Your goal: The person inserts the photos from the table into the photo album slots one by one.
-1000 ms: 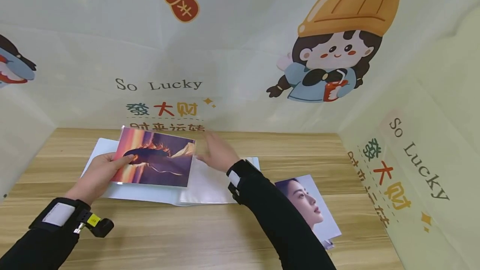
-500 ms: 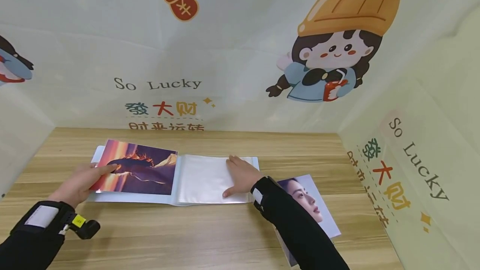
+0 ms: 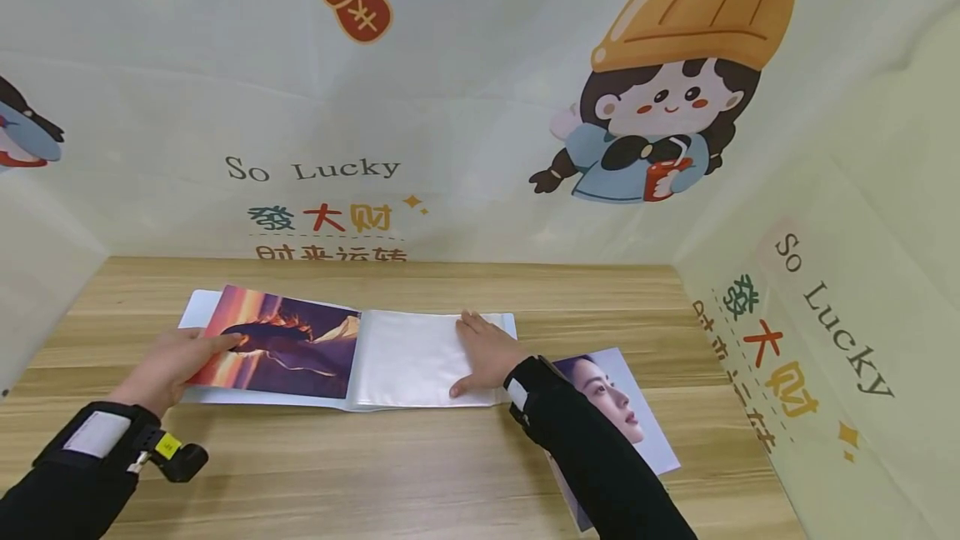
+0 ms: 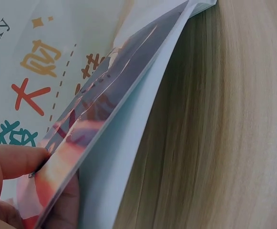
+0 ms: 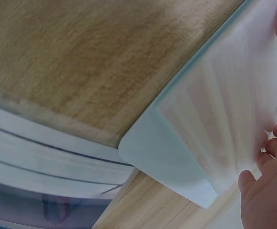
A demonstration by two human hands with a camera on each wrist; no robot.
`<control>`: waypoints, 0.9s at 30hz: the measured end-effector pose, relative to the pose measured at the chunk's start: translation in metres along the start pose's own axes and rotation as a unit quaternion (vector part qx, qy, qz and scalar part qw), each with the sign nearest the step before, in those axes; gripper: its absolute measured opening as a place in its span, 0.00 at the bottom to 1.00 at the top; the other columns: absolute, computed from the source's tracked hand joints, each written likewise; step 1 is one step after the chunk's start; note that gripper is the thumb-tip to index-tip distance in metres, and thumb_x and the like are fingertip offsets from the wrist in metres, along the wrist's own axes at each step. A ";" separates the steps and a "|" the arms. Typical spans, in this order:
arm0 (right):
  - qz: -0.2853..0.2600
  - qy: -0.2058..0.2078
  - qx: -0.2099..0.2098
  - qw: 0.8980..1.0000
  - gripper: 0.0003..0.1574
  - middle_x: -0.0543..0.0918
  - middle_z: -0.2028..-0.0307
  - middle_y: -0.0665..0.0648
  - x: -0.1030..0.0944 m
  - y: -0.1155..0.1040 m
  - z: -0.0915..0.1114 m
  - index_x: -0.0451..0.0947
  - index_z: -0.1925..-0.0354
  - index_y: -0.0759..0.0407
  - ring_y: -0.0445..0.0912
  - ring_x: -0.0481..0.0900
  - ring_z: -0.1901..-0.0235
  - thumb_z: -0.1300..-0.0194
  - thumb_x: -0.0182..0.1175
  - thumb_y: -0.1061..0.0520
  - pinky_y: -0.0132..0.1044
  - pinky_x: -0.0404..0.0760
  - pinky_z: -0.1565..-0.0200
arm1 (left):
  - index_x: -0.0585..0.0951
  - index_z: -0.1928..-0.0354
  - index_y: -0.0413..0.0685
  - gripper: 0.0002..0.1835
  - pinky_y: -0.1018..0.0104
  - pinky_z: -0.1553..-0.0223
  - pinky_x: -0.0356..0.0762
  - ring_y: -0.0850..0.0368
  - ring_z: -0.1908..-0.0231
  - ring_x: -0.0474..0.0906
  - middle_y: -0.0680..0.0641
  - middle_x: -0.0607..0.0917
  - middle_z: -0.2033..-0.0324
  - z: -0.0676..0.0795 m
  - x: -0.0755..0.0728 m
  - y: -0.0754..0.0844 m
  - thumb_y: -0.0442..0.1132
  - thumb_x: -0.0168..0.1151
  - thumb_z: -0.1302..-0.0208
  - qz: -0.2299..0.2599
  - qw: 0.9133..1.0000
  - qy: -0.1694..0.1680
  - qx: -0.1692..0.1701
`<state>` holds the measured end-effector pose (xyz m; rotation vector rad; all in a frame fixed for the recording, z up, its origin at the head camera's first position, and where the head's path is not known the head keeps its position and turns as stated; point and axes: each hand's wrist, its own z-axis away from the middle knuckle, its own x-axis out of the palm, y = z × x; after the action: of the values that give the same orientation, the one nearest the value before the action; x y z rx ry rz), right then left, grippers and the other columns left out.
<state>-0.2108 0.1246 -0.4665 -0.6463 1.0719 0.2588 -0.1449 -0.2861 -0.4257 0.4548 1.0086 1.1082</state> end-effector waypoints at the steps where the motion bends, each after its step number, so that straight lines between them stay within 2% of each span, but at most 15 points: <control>1: 0.001 -0.001 0.001 1.000 0.71 0.50 0.20 0.76 0.000 0.000 0.000 0.51 0.22 0.80 0.67 0.48 0.19 0.41 0.80 0.44 0.52 0.50 0.20 | 0.56 0.29 0.12 0.39 0.62 0.56 0.76 0.39 0.51 0.73 0.26 0.72 0.46 0.000 0.001 0.000 0.46 0.51 0.20 0.001 1.000 0.000 0.003; 4: 0.003 -0.001 0.001 1.000 0.71 0.51 0.20 0.76 0.001 0.001 -0.001 0.50 0.22 0.80 0.66 0.47 0.19 0.41 0.79 0.44 0.52 0.50 0.20 | 0.57 0.29 0.13 0.39 0.59 0.54 0.75 0.39 0.51 0.72 0.27 0.72 0.47 0.000 0.004 0.000 0.46 0.52 0.20 -0.004 1.000 0.001 0.007; 10: -0.003 0.000 0.002 1.000 0.71 0.50 0.19 0.75 0.002 0.001 -0.001 0.50 0.21 0.79 0.65 0.47 0.19 0.40 0.79 0.43 0.51 0.50 0.20 | 0.51 0.27 0.12 0.41 0.47 0.41 0.72 0.32 0.45 0.67 0.22 0.66 0.39 -0.002 0.013 0.001 0.45 0.50 0.20 0.001 1.000 0.002 -0.006; 12: -0.004 0.001 0.003 1.000 0.71 0.51 0.19 0.75 0.002 0.001 0.000 0.50 0.22 0.79 0.65 0.47 0.18 0.40 0.79 0.43 0.51 0.50 0.20 | 0.52 0.27 0.12 0.40 0.48 0.42 0.72 0.33 0.45 0.67 0.22 0.66 0.39 -0.002 0.016 0.000 0.44 0.51 0.20 0.002 1.000 0.008 -0.006; 16: -0.004 0.002 0.005 1.000 0.71 0.50 0.19 0.76 0.001 0.001 0.000 0.50 0.22 0.80 0.65 0.47 0.18 0.40 0.79 0.43 0.51 0.50 0.20 | 0.58 0.29 0.12 0.38 0.56 0.50 0.72 0.35 0.48 0.68 0.24 0.69 0.43 -0.003 0.020 -0.002 0.44 0.52 0.21 -0.002 1.000 0.026 0.000; 18: -0.003 0.003 0.005 1.000 0.71 0.50 0.19 0.76 0.001 0.001 0.001 0.50 0.22 0.80 0.65 0.47 0.18 0.41 0.80 0.44 0.51 0.50 0.20 | 0.58 0.30 0.12 0.37 0.57 0.51 0.71 0.35 0.48 0.68 0.24 0.69 0.44 -0.003 0.021 -0.003 0.44 0.53 0.21 -0.002 1.000 0.029 0.003; 21: -0.004 0.002 0.005 1.000 0.71 0.50 0.19 0.75 0.001 0.001 0.001 0.50 0.21 0.79 0.65 0.46 0.18 0.40 0.79 0.43 0.50 0.49 0.20 | 0.56 0.29 0.12 0.39 0.48 0.43 0.72 0.32 0.46 0.66 0.21 0.67 0.41 -0.002 0.019 -0.005 0.44 0.52 0.21 -0.008 1.000 0.029 0.003; 25: -0.009 0.001 0.004 1.000 0.71 0.50 0.19 0.75 0.002 0.001 0.000 0.50 0.21 0.79 0.64 0.46 0.18 0.41 0.80 0.43 0.50 0.49 0.20 | 0.49 0.26 0.12 0.42 0.37 0.32 0.64 0.28 0.40 0.62 0.18 0.60 0.34 -0.001 0.015 -0.007 0.46 0.49 0.20 -0.010 1.000 0.024 -0.010; 27: -0.006 0.002 0.004 1.000 0.71 0.50 0.19 0.75 0.003 0.002 0.000 0.50 0.21 0.79 0.64 0.46 0.18 0.41 0.80 0.43 0.50 0.49 0.20 | 0.47 0.25 0.14 0.42 0.35 0.29 0.61 0.27 0.38 0.61 0.17 0.58 0.31 -0.001 0.014 -0.007 0.46 0.49 0.20 -0.006 1.000 0.021 -0.016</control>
<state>-0.2103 0.1255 -0.4695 -0.6460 1.0716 0.2441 -0.1411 -0.2765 -0.4382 0.4013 1.0270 1.1258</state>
